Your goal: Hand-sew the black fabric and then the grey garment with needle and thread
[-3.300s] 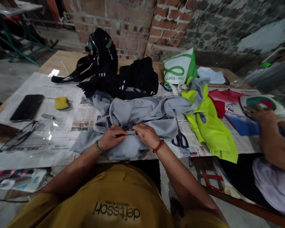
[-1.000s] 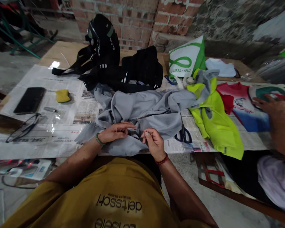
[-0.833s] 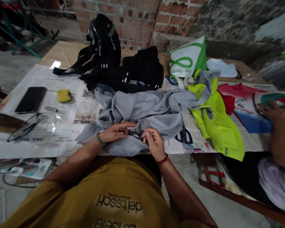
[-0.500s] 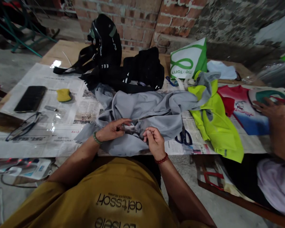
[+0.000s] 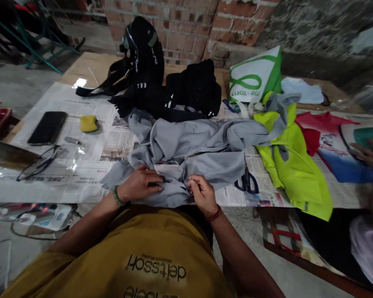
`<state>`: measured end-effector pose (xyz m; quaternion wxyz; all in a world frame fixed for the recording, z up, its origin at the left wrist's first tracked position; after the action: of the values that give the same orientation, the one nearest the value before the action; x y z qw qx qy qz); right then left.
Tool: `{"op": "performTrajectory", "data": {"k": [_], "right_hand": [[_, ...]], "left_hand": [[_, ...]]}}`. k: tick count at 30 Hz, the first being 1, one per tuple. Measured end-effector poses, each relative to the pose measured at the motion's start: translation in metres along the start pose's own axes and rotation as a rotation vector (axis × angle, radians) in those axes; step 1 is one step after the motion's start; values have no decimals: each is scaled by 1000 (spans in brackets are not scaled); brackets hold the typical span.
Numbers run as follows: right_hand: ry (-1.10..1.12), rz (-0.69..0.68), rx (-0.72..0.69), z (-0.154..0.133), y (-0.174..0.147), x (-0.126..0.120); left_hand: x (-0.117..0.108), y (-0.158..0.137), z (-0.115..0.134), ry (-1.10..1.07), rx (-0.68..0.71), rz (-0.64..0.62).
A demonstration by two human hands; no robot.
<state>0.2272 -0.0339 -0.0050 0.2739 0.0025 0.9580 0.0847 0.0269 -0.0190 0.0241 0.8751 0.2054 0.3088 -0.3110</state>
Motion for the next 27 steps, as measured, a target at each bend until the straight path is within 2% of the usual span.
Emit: {"op": "performTrajectory", "data": {"k": [5,9,15,23,27], "right_hand": [[-101,1,-49,3,-3,2],[-160,10,-80,4,-4,1],[-209,35,-126,1,-5,-2],[-372,36,-408,-44,23,-17],[-485,-71,-556,-61,34,-5]], "left_hand": [[5,-9,16,92,51,116],[10,-11,25,93,90,136],[20,-10,16,-9,88,169],[10,-4,14,-107,65,268],[10,-3,11,-192,51,271]]}}
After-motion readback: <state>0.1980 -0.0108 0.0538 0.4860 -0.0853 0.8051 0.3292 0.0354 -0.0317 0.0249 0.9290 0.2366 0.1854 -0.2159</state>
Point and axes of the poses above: each hand's wrist, its own y-axis towards the middle knuckle, its own x-axis out of the palm, z = x × y, the point moved 7 cm from there along y, towards the middle knuckle, and after that the axes turned 15 degrees about -y, right-handed, at the moved point
